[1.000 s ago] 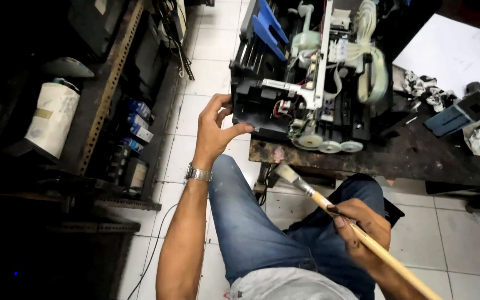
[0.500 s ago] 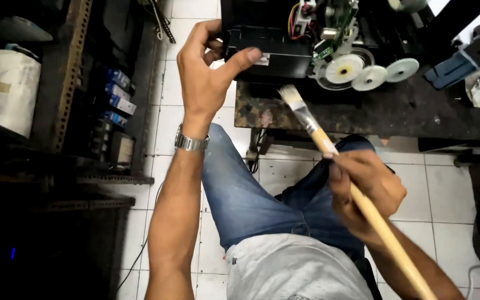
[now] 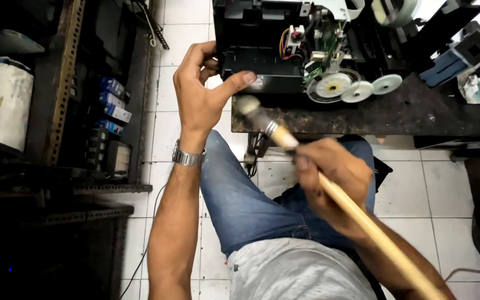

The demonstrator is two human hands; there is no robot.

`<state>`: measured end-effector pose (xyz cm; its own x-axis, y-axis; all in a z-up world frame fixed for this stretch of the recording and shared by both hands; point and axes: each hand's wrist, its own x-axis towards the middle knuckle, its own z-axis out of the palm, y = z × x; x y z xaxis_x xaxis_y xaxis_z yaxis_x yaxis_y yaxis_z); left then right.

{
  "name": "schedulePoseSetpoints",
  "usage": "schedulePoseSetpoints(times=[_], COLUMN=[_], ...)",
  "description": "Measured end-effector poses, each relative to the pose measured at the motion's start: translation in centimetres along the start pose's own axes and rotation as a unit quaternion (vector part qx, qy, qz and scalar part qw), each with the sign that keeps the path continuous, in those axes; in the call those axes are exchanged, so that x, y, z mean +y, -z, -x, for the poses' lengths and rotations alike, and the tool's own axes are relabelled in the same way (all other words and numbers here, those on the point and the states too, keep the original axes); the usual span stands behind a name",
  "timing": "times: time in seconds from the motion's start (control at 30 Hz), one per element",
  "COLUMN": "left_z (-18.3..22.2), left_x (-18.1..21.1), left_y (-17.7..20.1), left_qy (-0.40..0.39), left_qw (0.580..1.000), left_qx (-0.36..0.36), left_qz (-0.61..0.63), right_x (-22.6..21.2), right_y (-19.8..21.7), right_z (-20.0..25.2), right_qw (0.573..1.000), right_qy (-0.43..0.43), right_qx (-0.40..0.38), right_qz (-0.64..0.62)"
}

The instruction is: Cleaning and reassembling internal printer components using a brush and manual manipulation of gears.

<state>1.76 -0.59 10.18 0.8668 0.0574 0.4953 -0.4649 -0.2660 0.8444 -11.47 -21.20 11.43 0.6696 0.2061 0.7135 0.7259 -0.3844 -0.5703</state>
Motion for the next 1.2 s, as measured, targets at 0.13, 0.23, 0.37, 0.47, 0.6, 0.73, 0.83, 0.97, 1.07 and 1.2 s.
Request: schedulePoseSetpoints(times=[0.13, 0.23, 0.37, 0.47, 0.6, 0.73, 0.83, 0.97, 1.07, 1.2], left_z=[0.2, -0.2, -0.2, -0.3, 0.0, 0.0, -0.1, 0.0, 0.1, -0.4], left_x=[-0.1, -0.2, 0.1, 0.2, -1.3, -0.8, -2.4, -4.1, -5.1, -3.7], left_y=[-0.1, -0.2, -0.2, -0.3, -0.2, -0.1, -0.1, 0.1, 0.7, 0.6], left_qy=[-0.021, -0.026, -0.021, -0.020, -0.038, 0.002, 0.019, 0.061, 0.064, 0.045], left_qw=[1.000, 1.000, 1.000, 1.000, 0.997, 1.000, 1.000, 0.997, 0.996, 0.997], left_qx=[-0.001, 0.005, 0.013, 0.015, 0.009, 0.008, 0.019, 0.042, 0.056, 0.053], left_qz=[0.014, 0.007, 0.005, 0.018, 0.069, 0.014, 0.004, 0.033, -0.001, -0.027], right_x=[2.3, 1.9, 2.0, 2.9, -0.6, -1.5, 0.4, 2.6, 2.8, 4.8], right_y=[-0.8, -0.3, 0.6, 0.9, 4.2, 6.4, 7.7, 11.5, 13.1, 13.3], right_z=[0.2, 0.1, 1.3, 1.1, 0.1, 1.6, 3.3, 6.3, 6.1, 4.5], right_qw=[0.998, 0.996, 0.990, 0.984, 0.991, 0.983, 0.983, 0.960, 0.941, 0.958], right_qy=[0.032, 0.070, 0.043, 0.001, -0.015, -0.020, -0.005, -0.090, -0.111, -0.082], right_qx=[-0.005, -0.041, -0.047, -0.018, 0.045, 0.022, 0.050, 0.130, 0.201, 0.157], right_qz=[0.060, 0.032, 0.123, 0.175, 0.127, 0.183, 0.174, 0.231, 0.249, 0.225])
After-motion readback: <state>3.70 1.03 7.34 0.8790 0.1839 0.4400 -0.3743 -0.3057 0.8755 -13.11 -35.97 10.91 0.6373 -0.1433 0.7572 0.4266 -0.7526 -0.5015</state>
